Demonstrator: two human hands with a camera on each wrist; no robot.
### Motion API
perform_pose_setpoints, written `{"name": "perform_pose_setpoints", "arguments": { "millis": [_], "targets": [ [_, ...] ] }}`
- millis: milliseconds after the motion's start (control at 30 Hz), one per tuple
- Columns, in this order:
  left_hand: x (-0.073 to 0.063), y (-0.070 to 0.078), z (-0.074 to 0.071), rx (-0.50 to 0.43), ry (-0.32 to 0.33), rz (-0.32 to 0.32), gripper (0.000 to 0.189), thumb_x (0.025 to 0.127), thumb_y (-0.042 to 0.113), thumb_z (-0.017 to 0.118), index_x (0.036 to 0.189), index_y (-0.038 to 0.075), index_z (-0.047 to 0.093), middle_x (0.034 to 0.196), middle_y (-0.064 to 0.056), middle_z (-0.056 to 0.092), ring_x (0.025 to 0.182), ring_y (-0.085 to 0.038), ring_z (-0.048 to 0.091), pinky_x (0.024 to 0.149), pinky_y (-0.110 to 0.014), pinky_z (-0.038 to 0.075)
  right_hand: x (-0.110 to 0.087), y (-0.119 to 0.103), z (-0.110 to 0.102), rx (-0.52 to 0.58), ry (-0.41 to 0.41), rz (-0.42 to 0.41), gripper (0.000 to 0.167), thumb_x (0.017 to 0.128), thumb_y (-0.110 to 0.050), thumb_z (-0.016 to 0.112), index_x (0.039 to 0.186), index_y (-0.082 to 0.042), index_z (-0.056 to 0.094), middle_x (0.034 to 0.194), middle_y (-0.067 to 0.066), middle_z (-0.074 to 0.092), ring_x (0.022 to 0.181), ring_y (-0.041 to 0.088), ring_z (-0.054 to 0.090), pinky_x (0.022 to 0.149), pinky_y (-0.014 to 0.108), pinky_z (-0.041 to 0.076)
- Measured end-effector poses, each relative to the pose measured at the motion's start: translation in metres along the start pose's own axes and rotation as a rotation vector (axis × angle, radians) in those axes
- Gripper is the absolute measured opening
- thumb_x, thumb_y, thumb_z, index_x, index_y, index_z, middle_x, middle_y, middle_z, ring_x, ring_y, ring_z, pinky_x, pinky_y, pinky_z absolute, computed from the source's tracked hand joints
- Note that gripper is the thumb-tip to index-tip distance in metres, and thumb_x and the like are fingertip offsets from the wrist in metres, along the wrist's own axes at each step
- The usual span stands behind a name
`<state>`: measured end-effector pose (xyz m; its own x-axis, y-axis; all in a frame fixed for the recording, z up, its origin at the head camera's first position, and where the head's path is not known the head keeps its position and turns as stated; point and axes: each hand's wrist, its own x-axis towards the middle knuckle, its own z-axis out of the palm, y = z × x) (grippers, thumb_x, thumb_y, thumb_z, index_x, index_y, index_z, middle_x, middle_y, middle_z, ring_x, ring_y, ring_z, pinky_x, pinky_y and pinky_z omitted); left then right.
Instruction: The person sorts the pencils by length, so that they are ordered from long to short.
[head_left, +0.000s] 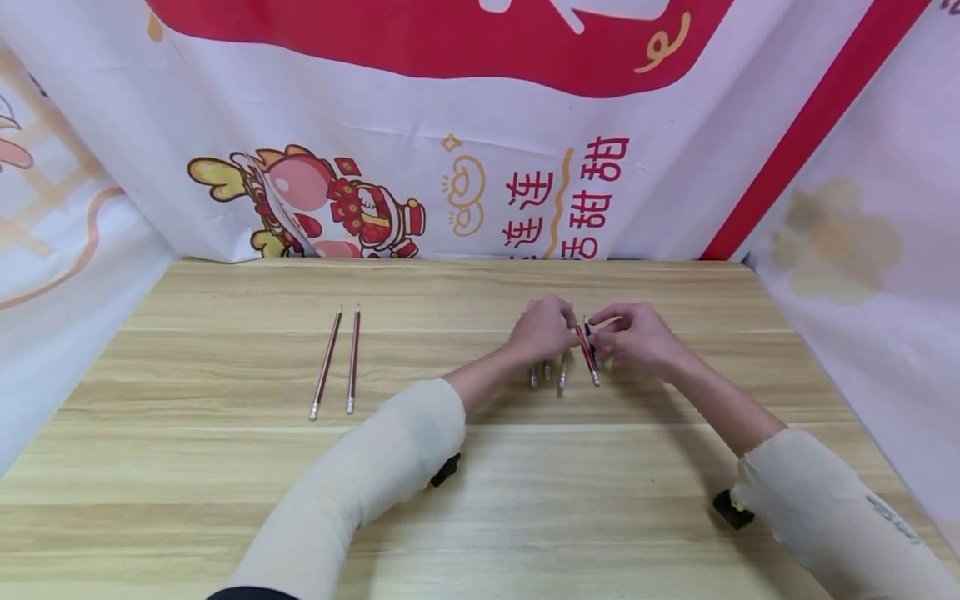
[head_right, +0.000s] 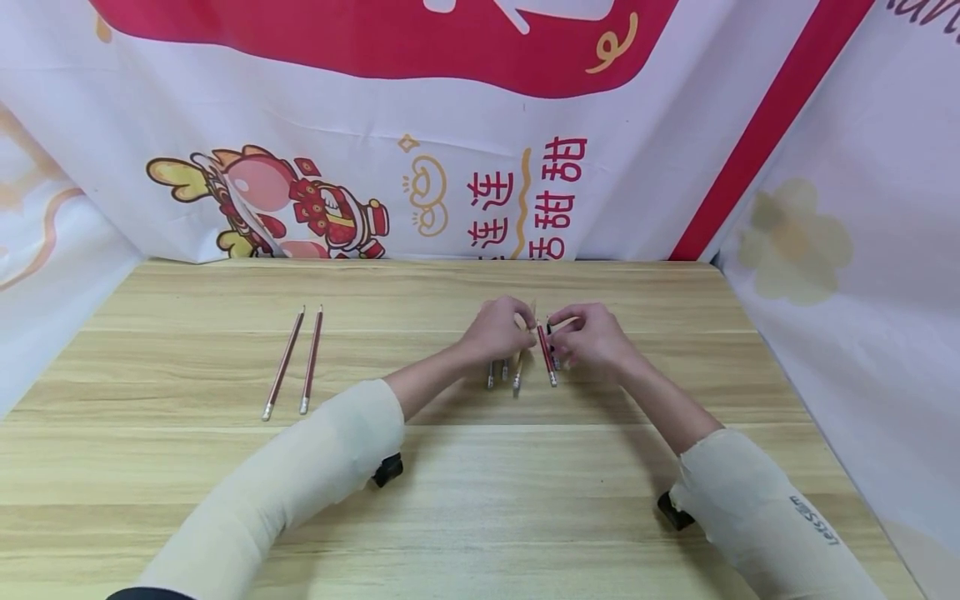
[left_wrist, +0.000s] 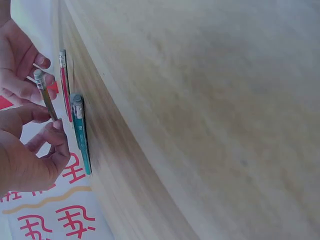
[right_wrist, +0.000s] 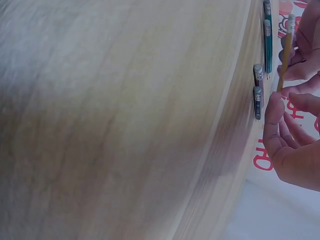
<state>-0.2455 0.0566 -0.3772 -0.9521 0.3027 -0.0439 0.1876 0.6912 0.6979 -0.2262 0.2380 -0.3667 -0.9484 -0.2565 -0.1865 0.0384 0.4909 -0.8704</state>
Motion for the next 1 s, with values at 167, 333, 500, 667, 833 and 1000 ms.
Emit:
{"name": "perform_pose_setpoints", "arguments": {
  "millis": [167,333,500,667,833,1000],
  "targets": [
    [-0.003,-0.003,-0.009,-0.076,0.011,-0.005,0.007,0.086,0.012,0.081,0.093,0.011,0.077,0.135,-0.003,0.069,0.118,-0.023,0.064,0.097,-0.032,0.055,0.001,-0.001,0.001,-0.021,-0.001,0.016,0.036,0.099,0.002,0.065,0.131,0.015,0.058,0.107,0.029,0.073,0.073,0.017,0.072,0.059,0.03,0.062],
    [-0.005,-0.01,-0.014,-0.181,-0.006,-0.011,0.013,0.088,0.006,0.078,0.101,0.006,0.077,0.115,-0.009,0.073,0.089,-0.018,0.066,0.079,-0.027,0.058,0.002,0.0,0.002,-0.045,-0.003,0.024,0.035,0.099,0.001,0.065,0.131,0.014,0.059,0.104,0.027,0.073,0.074,0.018,0.072,0.06,0.03,0.063],
    [-0.007,-0.015,-0.018,-0.286,-0.043,-0.048,0.022,0.09,0.0,0.074,0.111,-0.001,0.074,0.083,-0.007,0.066,0.05,-0.008,0.051,0.042,-0.017,0.048,0.004,0.0,0.004,-0.04,-0.006,0.023,0.035,0.099,0.002,0.064,0.131,0.014,0.059,0.102,0.025,0.073,0.074,0.017,0.072,0.059,0.029,0.062],
    [-0.012,-0.017,-0.024,-0.322,-0.055,-0.046,0.025,0.091,-0.001,0.07,0.116,-0.001,0.073,0.078,-0.009,0.067,0.052,-0.009,0.053,0.044,-0.018,0.051,0.006,-0.002,0.009,-0.025,-0.008,0.032,0.034,0.098,0.0,0.066,0.129,0.013,0.06,0.1,0.023,0.075,0.074,0.015,0.072,0.058,0.028,0.062],
    [-0.015,-0.022,-0.03,-0.349,-0.057,-0.049,0.027,0.094,-0.001,0.068,0.121,-0.001,0.072,0.095,-0.017,0.072,0.061,-0.011,0.057,0.048,-0.018,0.053,0.007,-0.006,0.011,-0.034,-0.012,0.04,0.033,0.099,-0.001,0.066,0.129,0.011,0.062,0.103,0.023,0.075,0.078,0.018,0.074,0.062,0.03,0.063],
    [-0.017,-0.029,-0.036,-0.397,-0.068,-0.052,0.027,0.095,-0.002,0.066,0.122,-0.003,0.07,0.102,-0.023,0.073,0.063,-0.013,0.059,0.054,-0.024,0.058,0.007,-0.009,0.011,-0.048,-0.022,0.055,0.031,0.101,-0.003,0.065,0.128,0.01,0.063,0.107,0.026,0.074,0.083,0.022,0.076,0.066,0.032,0.065]
  ]
}}
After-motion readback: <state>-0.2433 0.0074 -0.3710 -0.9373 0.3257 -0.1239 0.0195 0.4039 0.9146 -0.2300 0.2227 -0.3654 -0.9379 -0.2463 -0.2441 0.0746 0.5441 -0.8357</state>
